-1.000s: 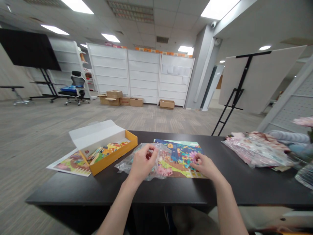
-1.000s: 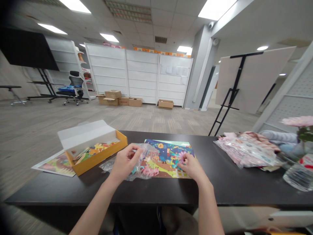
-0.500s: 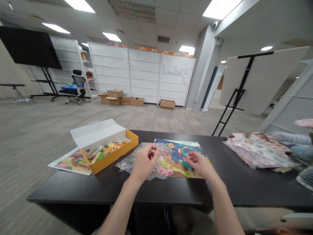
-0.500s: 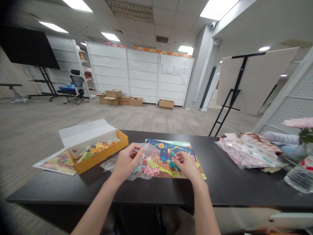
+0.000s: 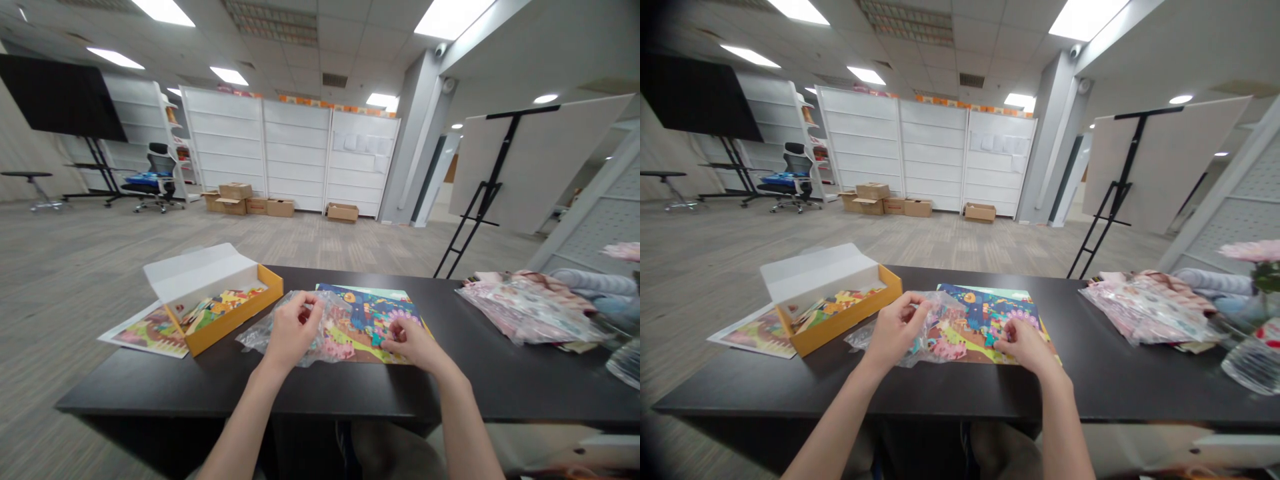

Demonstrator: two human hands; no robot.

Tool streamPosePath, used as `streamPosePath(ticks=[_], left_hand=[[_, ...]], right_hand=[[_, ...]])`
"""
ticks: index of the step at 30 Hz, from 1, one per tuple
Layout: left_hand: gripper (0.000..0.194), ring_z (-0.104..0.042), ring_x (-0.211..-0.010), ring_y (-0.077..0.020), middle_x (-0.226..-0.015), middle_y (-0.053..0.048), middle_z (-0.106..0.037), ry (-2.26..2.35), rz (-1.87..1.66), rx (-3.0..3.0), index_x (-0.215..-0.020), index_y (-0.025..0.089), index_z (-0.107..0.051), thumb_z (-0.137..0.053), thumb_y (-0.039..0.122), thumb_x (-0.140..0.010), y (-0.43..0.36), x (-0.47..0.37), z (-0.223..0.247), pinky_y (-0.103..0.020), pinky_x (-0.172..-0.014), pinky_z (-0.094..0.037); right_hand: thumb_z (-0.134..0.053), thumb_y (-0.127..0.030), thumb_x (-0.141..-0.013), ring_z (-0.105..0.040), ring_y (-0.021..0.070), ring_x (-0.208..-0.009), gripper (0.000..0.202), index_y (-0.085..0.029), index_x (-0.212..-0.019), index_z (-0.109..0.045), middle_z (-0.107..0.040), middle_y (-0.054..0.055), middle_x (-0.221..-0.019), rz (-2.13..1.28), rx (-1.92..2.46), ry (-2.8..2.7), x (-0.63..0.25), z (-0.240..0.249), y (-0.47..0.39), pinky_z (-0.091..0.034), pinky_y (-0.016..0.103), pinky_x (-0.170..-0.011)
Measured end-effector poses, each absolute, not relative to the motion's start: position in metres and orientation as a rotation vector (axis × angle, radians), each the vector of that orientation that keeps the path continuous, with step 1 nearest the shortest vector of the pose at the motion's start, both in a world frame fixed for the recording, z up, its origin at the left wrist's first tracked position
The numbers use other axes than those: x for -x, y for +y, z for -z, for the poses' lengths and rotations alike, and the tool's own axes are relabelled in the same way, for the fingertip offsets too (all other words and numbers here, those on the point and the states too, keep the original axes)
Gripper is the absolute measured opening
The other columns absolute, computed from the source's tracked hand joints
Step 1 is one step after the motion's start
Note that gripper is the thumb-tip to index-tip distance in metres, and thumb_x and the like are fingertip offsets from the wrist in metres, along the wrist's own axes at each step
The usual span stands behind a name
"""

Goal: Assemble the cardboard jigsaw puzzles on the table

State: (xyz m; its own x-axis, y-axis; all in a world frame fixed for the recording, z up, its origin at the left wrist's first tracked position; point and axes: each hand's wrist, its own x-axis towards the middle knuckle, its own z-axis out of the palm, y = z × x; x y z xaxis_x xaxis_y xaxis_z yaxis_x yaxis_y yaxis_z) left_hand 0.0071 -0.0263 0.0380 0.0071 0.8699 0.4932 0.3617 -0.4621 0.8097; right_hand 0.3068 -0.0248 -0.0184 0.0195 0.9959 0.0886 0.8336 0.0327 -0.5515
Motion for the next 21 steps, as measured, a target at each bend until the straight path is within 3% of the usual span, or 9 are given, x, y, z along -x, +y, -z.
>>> streamPosePath(ticks=[6,14,21], left_hand=[[0.024,-0.055,-0.057,-0.0125,-0.063,0.002,-0.059,1.228,-1.476,-1.779,-0.079,0.020,-0.061,-0.059,0.041,-0.089,-0.024,-0.006,-0.034,-0.021,-0.052,-0.038],[0.030,-0.046,-0.051,-0.0086,-0.061,0.004,-0.055,1.088,-1.563,-1.434,-0.079,0.017,-0.063,-0.064,0.046,-0.085,-0.018,0.002,-0.035,-0.020,-0.051,-0.037],[0.031,-0.043,-0.050,-0.0078,-0.057,0.006,-0.051,1.072,-1.597,-1.315,-0.078,0.016,-0.063,-0.068,0.047,-0.081,-0.015,0.005,-0.040,-0.020,-0.050,-0.036]], right_hand=[[-0.074,-0.039,-0.071,-0.055,0.0161,-0.062,0.023,-0.021,-0.069,-0.061,-0.062,0.000,-0.066,-0.331,1.943,-1.884,-0.309,0.017,-0.024,-0.034,0.027,-0.058],[-0.079,-0.040,-0.062,-0.053,0.0141,-0.059,0.034,-0.023,-0.075,-0.053,-0.059,-0.004,-0.064,-0.550,1.850,-1.717,-0.309,0.025,-0.025,-0.036,0.024,-0.054],[-0.067,-0.057,-0.076,-0.055,0.0136,-0.054,0.038,-0.023,-0.080,-0.049,-0.058,-0.004,-0.063,-0.887,1.526,-1.579,-0.310,0.004,-0.031,-0.042,0.026,-0.053]])
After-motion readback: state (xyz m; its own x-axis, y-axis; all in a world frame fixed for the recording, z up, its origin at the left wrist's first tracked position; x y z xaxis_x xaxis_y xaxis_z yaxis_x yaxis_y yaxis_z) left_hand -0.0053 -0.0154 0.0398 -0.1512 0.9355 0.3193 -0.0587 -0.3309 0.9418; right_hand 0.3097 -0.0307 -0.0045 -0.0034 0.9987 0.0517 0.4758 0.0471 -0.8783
